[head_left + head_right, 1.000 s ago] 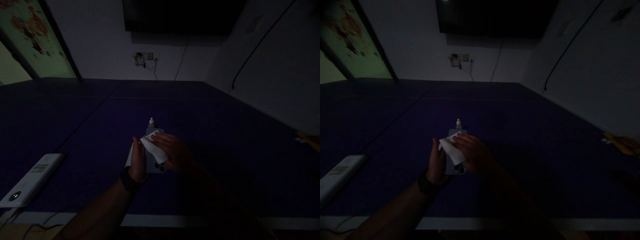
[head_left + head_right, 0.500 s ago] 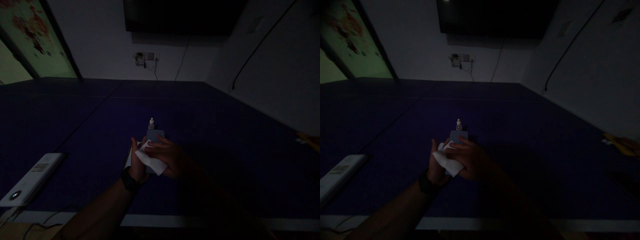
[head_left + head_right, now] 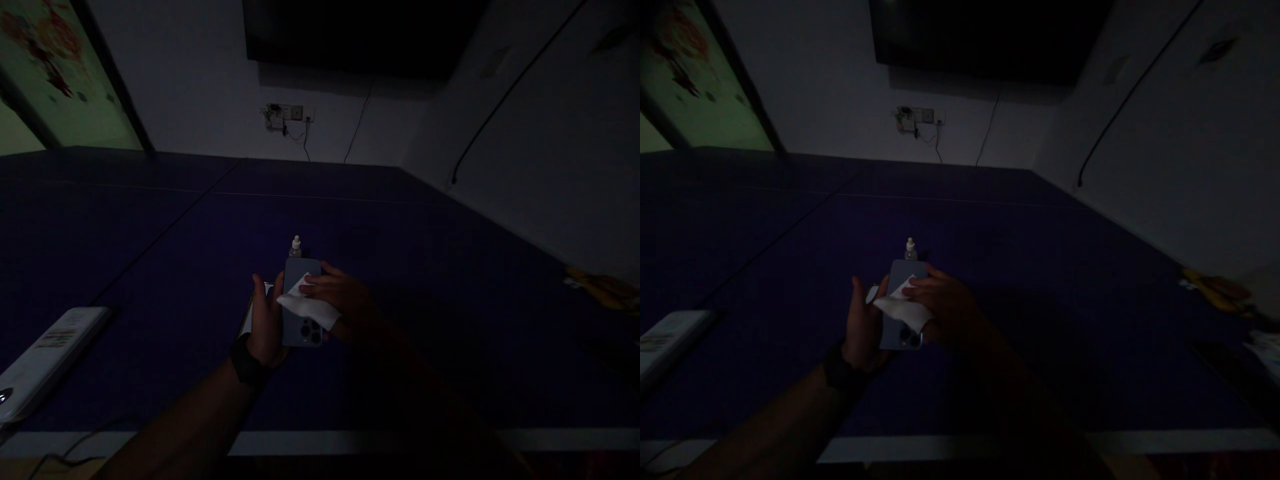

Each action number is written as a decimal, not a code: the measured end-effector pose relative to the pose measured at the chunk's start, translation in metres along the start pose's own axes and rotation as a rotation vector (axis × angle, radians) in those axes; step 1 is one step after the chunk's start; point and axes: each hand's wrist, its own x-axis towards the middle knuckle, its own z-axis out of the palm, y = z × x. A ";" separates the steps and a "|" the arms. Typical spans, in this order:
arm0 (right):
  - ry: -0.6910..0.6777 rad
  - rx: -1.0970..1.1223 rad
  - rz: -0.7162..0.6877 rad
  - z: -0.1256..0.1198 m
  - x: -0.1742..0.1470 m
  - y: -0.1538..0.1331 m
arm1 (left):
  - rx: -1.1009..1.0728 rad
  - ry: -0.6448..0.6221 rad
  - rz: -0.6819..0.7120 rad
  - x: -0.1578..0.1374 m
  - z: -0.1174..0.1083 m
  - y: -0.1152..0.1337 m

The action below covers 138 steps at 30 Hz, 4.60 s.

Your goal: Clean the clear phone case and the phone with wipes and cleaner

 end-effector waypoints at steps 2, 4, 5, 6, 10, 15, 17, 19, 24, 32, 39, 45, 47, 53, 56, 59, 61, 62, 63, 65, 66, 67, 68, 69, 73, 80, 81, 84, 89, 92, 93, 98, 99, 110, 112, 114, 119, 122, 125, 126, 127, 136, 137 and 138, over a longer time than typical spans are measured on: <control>0.000 -0.014 0.052 0.002 0.002 -0.002 | 0.002 0.006 0.021 0.001 -0.001 -0.001; -0.018 0.002 0.041 0.004 0.004 -0.006 | -0.014 0.013 0.036 0.002 -0.003 -0.001; -0.035 0.020 0.011 0.005 0.005 -0.007 | -0.026 0.010 0.036 0.003 -0.004 -0.001; -0.044 0.036 -0.018 0.005 0.005 -0.008 | -0.037 0.000 0.028 0.004 -0.006 -0.001; -0.026 -0.003 0.048 0.001 0.004 -0.004 | -0.036 -0.008 -0.011 0.005 -0.008 -0.002; -0.075 0.013 0.035 0.000 0.006 -0.005 | -0.042 0.004 0.008 0.005 -0.006 -0.001; -0.055 0.041 0.005 0.000 0.004 -0.003 | -0.046 -0.011 0.005 0.006 -0.009 -0.001; 0.023 0.038 0.041 -0.002 0.000 0.000 | -0.050 -0.010 -0.014 0.006 -0.013 0.000; 0.201 0.129 0.051 0.002 -0.002 0.000 | -0.091 -0.026 -0.012 0.009 -0.017 0.002; -0.056 0.157 -0.039 0.014 0.005 -0.014 | -0.208 -0.045 -0.008 0.009 -0.017 0.003; -0.049 0.060 0.027 0.004 0.003 -0.010 | -0.173 -0.010 -0.003 0.008 -0.014 0.004; -0.121 0.087 -0.020 0.001 0.002 -0.007 | -0.174 0.037 -0.048 0.006 -0.014 0.004; -0.130 0.044 0.016 0.000 0.002 -0.006 | -0.161 0.020 -0.031 0.006 -0.012 0.004; -0.013 0.071 -0.044 0.002 0.000 -0.004 | -0.113 -0.005 -0.014 0.005 -0.010 0.004; 0.144 0.002 0.065 -0.002 -0.007 0.003 | -0.077 -0.030 -0.020 0.002 -0.005 0.007; 0.186 -0.068 0.117 -0.003 -0.009 0.008 | -0.062 -0.010 -0.011 0.001 -0.001 0.011; 0.122 -0.058 0.051 0.002 -0.007 0.007 | -0.068 0.034 0.007 0.002 0.000 0.012; 0.078 -0.037 0.008 0.004 -0.007 0.006 | -0.072 0.046 0.013 0.002 0.000 0.012; 0.036 -0.010 -0.030 0.006 -0.006 0.006 | -0.073 0.050 0.016 0.003 0.000 0.012; 0.014 0.034 -0.071 0.005 -0.007 0.008 | -0.067 0.036 0.023 0.004 -0.001 0.011; 0.033 0.040 -0.068 0.003 -0.007 0.009 | -0.063 0.029 0.030 0.004 -0.001 0.011; 0.055 0.037 -0.053 0.001 -0.008 0.010 | -0.059 0.029 0.031 0.004 -0.001 0.011; 0.063 0.025 -0.028 -0.002 -0.008 0.011 | -0.057 0.031 0.029 0.004 -0.002 0.010; 0.052 0.006 0.003 -0.004 -0.008 0.012 | -0.059 0.032 0.026 0.004 -0.002 0.010; -0.092 -0.028 -0.001 -0.004 -0.005 0.010 | -0.077 0.027 0.032 0.005 -0.007 0.010; -0.002 0.019 -0.024 -0.001 -0.008 0.015 | -0.061 0.000 0.042 0.007 -0.010 0.007; -0.031 0.005 0.002 -0.002 -0.007 0.015 | -0.064 -0.002 0.042 0.007 -0.010 0.007; -0.140 0.004 -0.033 -0.002 -0.005 0.013 | -0.076 0.010 0.035 0.008 -0.011 0.007; -0.068 0.013 -0.033 -0.002 -0.005 0.013 | -0.077 0.027 0.027 0.008 -0.007 0.008; -0.077 -0.010 0.028 -0.001 -0.004 0.011 | -0.066 0.034 0.032 0.009 -0.007 0.008; -0.099 0.005 0.008 0.000 -0.004 0.010 | -0.067 0.029 0.033 0.009 -0.008 0.008; 0.014 0.034 -0.052 0.000 -0.009 0.014 | -0.066 0.003 0.027 0.009 -0.011 0.007; 0.067 0.014 -0.021 -0.001 -0.010 0.016 | -0.059 -0.004 0.023 0.009 -0.011 0.007; -0.120 0.058 -0.151 0.020 0.005 -0.017 | -0.148 -0.043 -0.011 0.014 -0.022 0.013; -0.137 0.078 -0.157 0.018 0.003 -0.015 | -0.151 -0.075 -0.044 0.016 -0.022 0.015; -0.123 0.091 -0.147 0.014 0.000 -0.011 | -0.148 -0.081 -0.052 0.016 -0.022 0.014; -0.118 0.015 -0.074 0.013 0.000 -0.012 | -0.156 -0.056 0.020 0.011 -0.022 0.009; -0.162 0.050 -0.157 0.018 0.001 -0.015 | -0.174 -0.074 -0.069 0.013 -0.024 0.013; -0.130 0.114 -0.171 0.017 -0.001 -0.012 | -0.189 -0.063 -0.089 0.014 -0.022 0.015; -0.104 0.116 -0.155 0.015 -0.001 -0.010 | -0.194 -0.054 -0.062 0.014 -0.021 0.015; -0.076 0.105 -0.135 0.013 -0.002 -0.009 | -0.193 -0.042 -0.031 0.013 -0.019 0.013; -0.121 0.139 -0.173 0.019 -0.001 -0.011 | -0.199 0.022 -0.082 0.012 -0.009 0.017; -0.090 0.138 -0.151 0.019 -0.001 -0.010 | -0.199 0.024 -0.066 0.011 -0.007 0.017; -0.054 0.130 -0.125 0.019 -0.001 -0.010 | -0.196 0.032 -0.040 0.010 -0.006 0.017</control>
